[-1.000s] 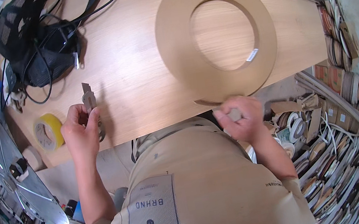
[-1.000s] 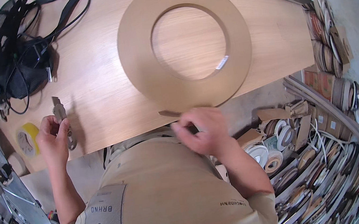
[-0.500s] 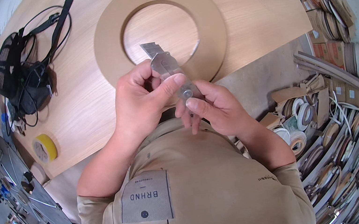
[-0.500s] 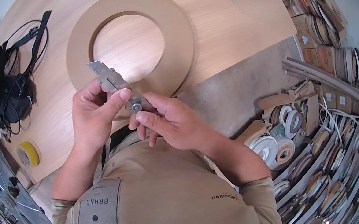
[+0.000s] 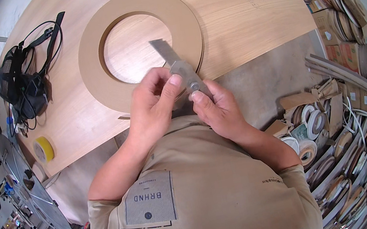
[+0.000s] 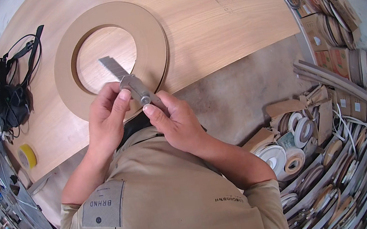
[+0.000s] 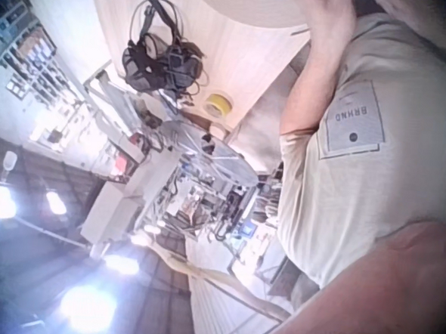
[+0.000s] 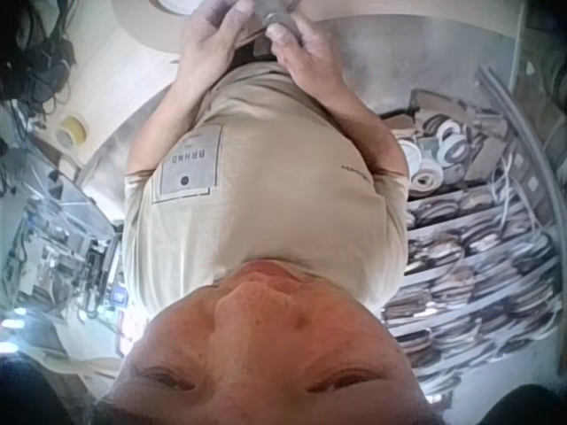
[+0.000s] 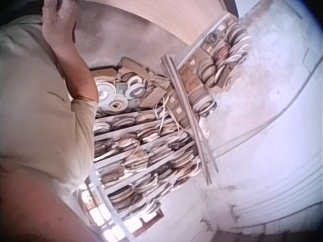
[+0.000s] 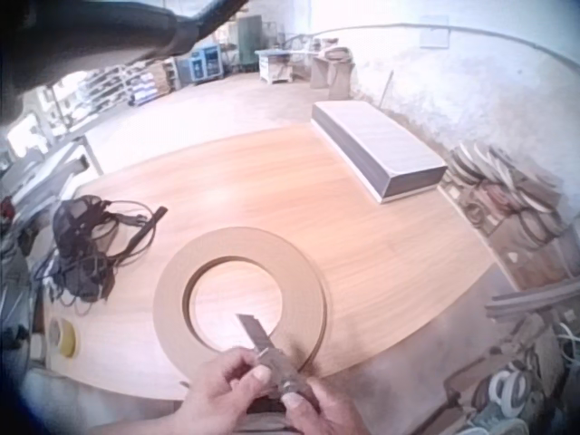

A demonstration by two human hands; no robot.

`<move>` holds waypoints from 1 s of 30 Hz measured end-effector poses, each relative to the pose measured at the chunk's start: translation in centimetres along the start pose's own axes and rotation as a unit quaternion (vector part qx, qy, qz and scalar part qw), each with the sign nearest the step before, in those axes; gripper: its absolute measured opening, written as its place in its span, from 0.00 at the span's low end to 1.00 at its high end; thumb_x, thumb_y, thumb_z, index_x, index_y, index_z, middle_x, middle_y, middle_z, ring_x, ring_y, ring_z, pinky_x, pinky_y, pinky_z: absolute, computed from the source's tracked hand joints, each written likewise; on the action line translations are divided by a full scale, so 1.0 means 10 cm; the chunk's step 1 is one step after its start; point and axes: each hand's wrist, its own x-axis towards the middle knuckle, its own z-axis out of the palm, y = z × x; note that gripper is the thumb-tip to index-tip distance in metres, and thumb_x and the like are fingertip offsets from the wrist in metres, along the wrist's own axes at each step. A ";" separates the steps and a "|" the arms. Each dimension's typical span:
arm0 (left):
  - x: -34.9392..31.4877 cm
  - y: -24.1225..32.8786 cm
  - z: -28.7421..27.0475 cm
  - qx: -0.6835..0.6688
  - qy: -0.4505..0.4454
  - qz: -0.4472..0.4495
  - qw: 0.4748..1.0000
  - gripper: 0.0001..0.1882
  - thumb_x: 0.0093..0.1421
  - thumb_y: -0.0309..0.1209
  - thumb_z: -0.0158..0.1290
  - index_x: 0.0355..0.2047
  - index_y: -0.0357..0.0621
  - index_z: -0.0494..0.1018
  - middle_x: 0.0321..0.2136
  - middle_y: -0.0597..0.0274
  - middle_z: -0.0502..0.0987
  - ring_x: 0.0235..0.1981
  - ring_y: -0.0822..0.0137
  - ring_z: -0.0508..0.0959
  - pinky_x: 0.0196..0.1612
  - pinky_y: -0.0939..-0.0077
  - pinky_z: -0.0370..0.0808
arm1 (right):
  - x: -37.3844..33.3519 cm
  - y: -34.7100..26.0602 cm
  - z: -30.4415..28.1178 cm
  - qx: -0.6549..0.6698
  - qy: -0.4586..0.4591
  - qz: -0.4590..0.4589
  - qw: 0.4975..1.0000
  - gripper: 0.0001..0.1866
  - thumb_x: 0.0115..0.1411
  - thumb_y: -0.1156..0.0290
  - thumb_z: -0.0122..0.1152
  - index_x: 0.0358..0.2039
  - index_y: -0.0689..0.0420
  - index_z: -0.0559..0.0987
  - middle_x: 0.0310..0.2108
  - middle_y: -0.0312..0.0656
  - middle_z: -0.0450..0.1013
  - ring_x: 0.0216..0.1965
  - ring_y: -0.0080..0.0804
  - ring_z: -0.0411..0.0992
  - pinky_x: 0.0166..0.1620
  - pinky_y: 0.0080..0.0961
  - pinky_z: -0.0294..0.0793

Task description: The person assembles circular wooden parts by applying yellow tape to a white ring and then to a brown ring. They use a utility knife to cut tape and trim edges, then place the finished brown ring onto a shelf.

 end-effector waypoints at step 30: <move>-0.20 0.04 -0.03 0.318 0.096 0.301 0.894 0.09 0.61 0.25 0.66 0.34 0.34 0.76 0.23 0.55 0.80 0.18 0.70 0.75 0.25 0.76 0.74 | 0.08 -0.12 0.19 -0.186 0.031 -0.164 0.968 0.13 0.72 0.73 0.55 0.54 0.60 0.78 0.26 0.42 0.76 0.26 0.25 0.74 0.33 0.26 0.75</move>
